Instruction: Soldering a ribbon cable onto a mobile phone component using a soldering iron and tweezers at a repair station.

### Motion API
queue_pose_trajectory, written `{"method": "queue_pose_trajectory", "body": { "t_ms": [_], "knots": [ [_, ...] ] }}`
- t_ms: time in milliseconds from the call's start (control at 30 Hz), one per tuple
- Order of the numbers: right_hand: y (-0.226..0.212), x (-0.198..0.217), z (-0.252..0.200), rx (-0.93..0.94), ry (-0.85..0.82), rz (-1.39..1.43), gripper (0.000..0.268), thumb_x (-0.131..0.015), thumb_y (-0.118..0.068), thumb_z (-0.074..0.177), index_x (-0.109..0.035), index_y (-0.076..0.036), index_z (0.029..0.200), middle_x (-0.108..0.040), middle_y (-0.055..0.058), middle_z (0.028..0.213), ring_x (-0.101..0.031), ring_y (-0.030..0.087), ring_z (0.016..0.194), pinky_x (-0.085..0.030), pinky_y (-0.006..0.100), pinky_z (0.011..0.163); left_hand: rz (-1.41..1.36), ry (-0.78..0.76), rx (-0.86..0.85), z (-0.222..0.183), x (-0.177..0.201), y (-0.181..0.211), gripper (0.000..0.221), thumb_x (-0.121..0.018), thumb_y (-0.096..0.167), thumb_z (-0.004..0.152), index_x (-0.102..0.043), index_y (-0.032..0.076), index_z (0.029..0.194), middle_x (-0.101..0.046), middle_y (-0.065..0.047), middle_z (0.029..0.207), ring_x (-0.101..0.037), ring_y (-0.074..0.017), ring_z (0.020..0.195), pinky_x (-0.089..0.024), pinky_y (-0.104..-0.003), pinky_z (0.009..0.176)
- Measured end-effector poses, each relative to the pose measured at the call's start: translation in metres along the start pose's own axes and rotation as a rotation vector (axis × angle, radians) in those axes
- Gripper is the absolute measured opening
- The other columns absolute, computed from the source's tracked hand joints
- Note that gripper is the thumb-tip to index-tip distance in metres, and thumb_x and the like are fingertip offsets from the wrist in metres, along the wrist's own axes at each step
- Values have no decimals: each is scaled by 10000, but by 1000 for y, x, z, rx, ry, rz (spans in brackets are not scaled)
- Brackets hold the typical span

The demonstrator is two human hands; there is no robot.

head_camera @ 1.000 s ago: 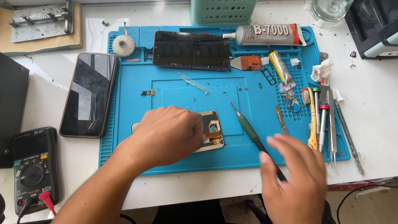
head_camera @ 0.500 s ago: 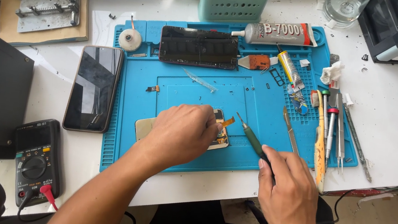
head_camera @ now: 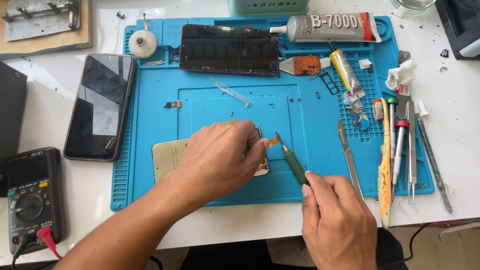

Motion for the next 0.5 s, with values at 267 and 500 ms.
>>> {"method": "queue_pose_trajectory", "body": {
  "t_ms": [267,500],
  "knots": [
    [2,-3,6,6,39,-70,259,-699,-163,969,-737,-68,1207,-645,41,931,-633,235,749,-504,386,507,-38,47,22,4,-1,-3,354,-544,450,1040,-637,176,836,-688,11,714,-572,-220,626,-394,-423,506],
    [4,-7,1,1,13,-91,333,-732,-194,948,-722,-80,1260,-629,49,967,-636,232,791,-526,380,510,-21,56,27,0,10,-7,325,-557,432,1042,-638,185,848,-659,16,698,-553,-226,625,-373,-433,515]
  ]
}}
Point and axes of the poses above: each hand's wrist, its own z-axis towards the middle knuckle, its own x-axis out of the back of the hand, y = z × x, the point moved 8 cm from there along z, towards the middle knuckle
